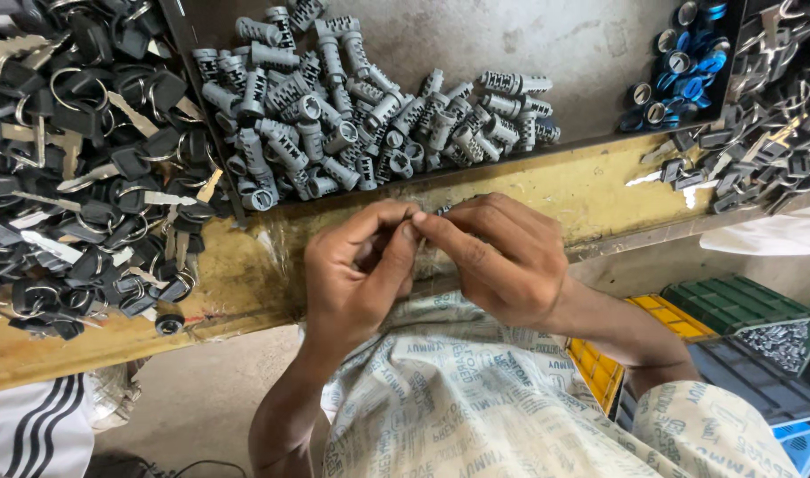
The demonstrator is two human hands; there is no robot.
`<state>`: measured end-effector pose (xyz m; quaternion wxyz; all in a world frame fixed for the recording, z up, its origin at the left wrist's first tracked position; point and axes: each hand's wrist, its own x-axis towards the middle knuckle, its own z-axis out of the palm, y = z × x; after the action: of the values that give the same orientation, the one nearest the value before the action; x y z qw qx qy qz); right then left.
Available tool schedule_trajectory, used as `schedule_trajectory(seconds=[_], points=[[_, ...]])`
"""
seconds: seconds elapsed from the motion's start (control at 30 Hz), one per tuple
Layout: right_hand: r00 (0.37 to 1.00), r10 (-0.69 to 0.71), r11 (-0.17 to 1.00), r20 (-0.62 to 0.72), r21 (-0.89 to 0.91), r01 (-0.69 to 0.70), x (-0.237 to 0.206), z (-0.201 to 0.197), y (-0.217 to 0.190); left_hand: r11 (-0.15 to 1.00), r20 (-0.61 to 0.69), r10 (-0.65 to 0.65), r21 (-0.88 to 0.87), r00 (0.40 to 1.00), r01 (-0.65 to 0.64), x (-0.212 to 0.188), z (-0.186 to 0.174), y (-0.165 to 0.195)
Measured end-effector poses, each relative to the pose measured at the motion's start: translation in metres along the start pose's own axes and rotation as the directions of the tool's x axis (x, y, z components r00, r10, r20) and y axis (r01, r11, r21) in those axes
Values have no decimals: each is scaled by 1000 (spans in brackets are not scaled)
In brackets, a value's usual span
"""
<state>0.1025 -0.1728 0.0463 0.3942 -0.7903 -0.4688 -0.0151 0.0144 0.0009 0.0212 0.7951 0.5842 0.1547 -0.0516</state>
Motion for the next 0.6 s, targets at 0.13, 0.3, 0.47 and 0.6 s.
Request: schedule_trajectory(seconds=[0.13, 0.3, 0.47, 0.6], points=[[1000, -6, 999, -25, 32, 6, -1, 1, 1, 972, 11, 205, 115, 979, -205, 2, -3, 0], [995, -79, 993, -53, 82, 83, 6, 7, 1, 1000, 147, 20, -18, 989, -18, 4, -16, 2], [997, -63, 989, -44, 132, 68, 14, 8, 2, 941, 112, 229, 229, 967, -249, 5, -29, 9], [994, -57, 980, 98, 193, 37, 18, 0, 5, 976, 124, 170, 119, 978, -184, 4, -31, 13]])
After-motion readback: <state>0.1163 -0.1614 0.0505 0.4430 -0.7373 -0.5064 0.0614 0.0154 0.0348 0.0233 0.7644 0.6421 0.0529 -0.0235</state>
